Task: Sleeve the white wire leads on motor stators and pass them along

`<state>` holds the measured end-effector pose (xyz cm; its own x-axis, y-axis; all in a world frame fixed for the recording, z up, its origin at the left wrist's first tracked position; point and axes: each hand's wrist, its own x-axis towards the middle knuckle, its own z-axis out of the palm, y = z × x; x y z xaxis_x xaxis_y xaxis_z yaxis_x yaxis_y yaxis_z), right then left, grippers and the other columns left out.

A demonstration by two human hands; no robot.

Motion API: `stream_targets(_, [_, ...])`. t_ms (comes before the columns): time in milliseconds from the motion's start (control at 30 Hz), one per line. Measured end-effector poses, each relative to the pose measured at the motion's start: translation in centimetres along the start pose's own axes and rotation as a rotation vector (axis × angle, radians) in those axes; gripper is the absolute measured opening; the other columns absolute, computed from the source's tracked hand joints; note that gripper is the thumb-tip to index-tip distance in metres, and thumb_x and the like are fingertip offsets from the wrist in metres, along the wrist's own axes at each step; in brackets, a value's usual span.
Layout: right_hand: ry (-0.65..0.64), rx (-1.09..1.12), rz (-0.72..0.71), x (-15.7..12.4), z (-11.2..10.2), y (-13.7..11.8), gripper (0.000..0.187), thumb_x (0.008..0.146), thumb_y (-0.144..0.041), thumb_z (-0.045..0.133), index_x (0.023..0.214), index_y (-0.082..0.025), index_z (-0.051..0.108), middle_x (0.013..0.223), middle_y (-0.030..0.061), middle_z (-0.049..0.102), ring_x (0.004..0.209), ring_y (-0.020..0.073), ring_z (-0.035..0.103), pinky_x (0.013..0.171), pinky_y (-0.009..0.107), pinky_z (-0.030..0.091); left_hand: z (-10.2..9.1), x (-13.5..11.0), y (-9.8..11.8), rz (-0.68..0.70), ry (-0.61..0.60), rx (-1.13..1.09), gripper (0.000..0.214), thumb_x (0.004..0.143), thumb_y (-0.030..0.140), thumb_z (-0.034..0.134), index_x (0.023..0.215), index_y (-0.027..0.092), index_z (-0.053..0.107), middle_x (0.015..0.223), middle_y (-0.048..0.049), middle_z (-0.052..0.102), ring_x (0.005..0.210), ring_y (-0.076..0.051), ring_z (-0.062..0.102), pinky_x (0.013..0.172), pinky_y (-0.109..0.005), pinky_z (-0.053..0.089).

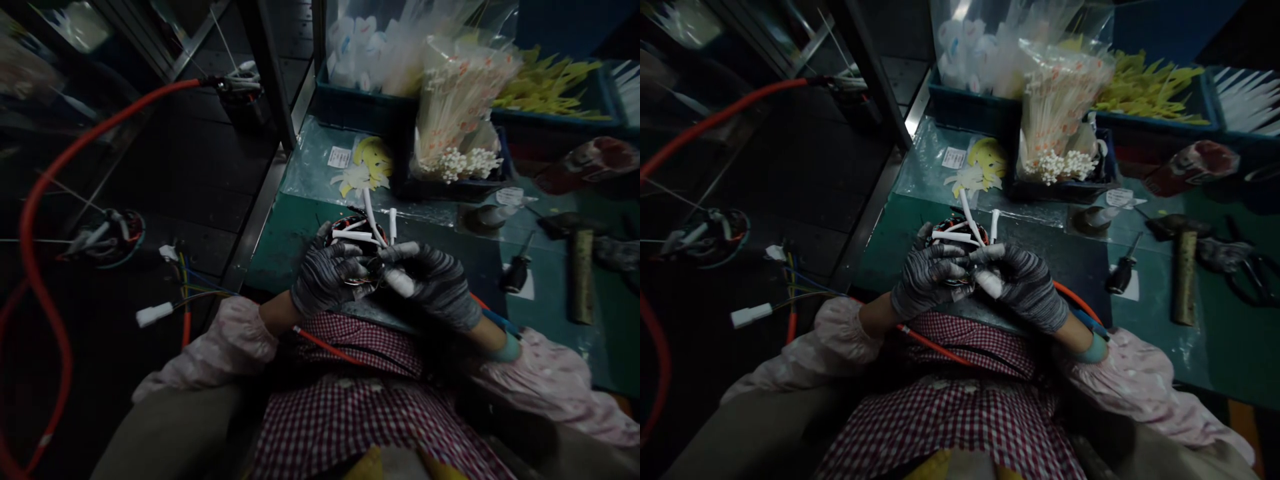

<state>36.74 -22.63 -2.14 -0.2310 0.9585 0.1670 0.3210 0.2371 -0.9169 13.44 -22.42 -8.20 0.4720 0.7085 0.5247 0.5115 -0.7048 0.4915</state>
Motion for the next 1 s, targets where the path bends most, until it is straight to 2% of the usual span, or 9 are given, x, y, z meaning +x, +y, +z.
stream_targets(200, [-0.024,0.030,-0.023,0.0,0.0,-0.2,0.012,0.088,-0.019,0.079,0.098,-0.025,0.083,0.088,0.0022,0.085,0.071,0.0194,0.078,0.066,0.030,0.064,-0.1,0.1,0.0,0.073,0.095,0.033,0.019,0.097,0.043,0.084,0.101,0.026,0.074,0.113,-0.0035,0.084,0.107,-0.021,0.080,0.137,-0.065,0.033])
stream_targets(467, [-0.061,0.007,-0.019,0.4,-0.2,-0.4,0.012,0.088,-0.021,0.078,0.098,-0.025,0.084,0.086,0.0018,0.085,0.069,0.0188,0.077,0.064,0.029,0.064,0.0,0.1,-0.1,0.063,0.053,0.044,0.017,0.095,0.041,0.085,0.101,0.027,0.077,0.112,-0.0037,0.084,0.108,-0.023,0.081,0.137,-0.067,0.033])
stream_targets(567, [-0.069,-0.017,-0.053,0.2,-0.1,0.0,0.011,0.090,-0.020,0.078,0.099,-0.024,0.084,0.086,0.0023,0.085,0.068,0.0183,0.077,0.062,0.028,0.063,0.0,0.1,0.0,0.046,0.033,0.070,0.018,0.094,0.043,0.085,0.103,0.029,0.078,0.113,-0.0024,0.084,0.109,-0.023,0.081,0.138,-0.064,0.032])
stream_targets(667, [-0.096,-0.056,-0.207,0.0,-0.2,0.7,0.014,0.095,-0.019,0.077,0.105,-0.025,0.083,0.091,0.0026,0.086,0.073,0.0177,0.078,0.067,0.027,0.063,-0.1,0.3,0.1,0.089,0.095,0.067,0.020,0.095,0.043,0.084,0.106,0.028,0.076,0.108,-0.0013,0.085,0.108,-0.022,0.081,0.140,-0.061,0.030])
stream_targets(767, [-0.221,-0.114,-0.443,-0.3,-0.4,1.5,0.014,0.101,-0.025,0.073,0.111,-0.027,0.084,0.099,0.0045,0.085,0.080,0.0179,0.078,0.071,0.028,0.062,-0.2,0.5,0.3,0.124,0.120,0.021,0.019,0.097,0.040,0.082,0.107,0.025,0.073,0.106,-0.0012,0.085,0.108,-0.023,0.081,0.141,-0.062,0.026])
stream_targets(833, [-0.299,-0.124,-0.397,-0.6,-0.4,2.1,0.015,0.105,-0.034,0.071,0.108,-0.026,0.083,0.096,0.0039,0.083,0.078,0.0174,0.075,0.070,0.027,0.060,-0.3,0.6,0.5,0.119,0.102,0.001,0.018,0.096,0.036,0.082,0.108,0.025,0.073,0.108,-0.0016,0.085,0.108,-0.023,0.081,0.141,-0.063,0.024])
stream_targets(900, [-0.323,-0.108,-0.276,-0.9,-0.4,2.9,0.019,0.108,-0.039,0.068,0.104,-0.025,0.081,0.089,0.0024,0.080,0.073,0.0169,0.072,0.069,0.028,0.060,-0.5,0.6,0.6,0.102,0.091,-0.014,0.019,0.093,0.030,0.085,0.109,0.026,0.075,0.107,-0.0014,0.085,0.107,-0.022,0.081,0.142,-0.062,0.022])
stream_targets(933, [-0.319,-0.109,-0.263,-1.0,-0.4,3.3,0.019,0.109,-0.039,0.068,0.103,-0.026,0.080,0.087,0.0021,0.079,0.073,0.0172,0.072,0.071,0.029,0.061,-0.5,0.6,0.7,0.088,0.080,-0.019,0.020,0.092,0.028,0.086,0.109,0.026,0.075,0.106,-0.0009,0.086,0.107,-0.021,0.081,0.142,-0.062,0.021])
stream_targets(1000, [-0.319,-0.135,-0.358,-1.3,-0.5,3.8,0.017,0.108,-0.037,0.068,0.102,-0.028,0.081,0.091,0.0033,0.080,0.079,0.0195,0.074,0.079,0.034,0.063,-0.6,0.6,0.8,0.070,0.065,-0.024,0.020,0.089,0.026,0.087,0.107,0.027,0.076,0.104,0.0006,0.086,0.107,-0.021,0.081,0.142,-0.064,0.020])
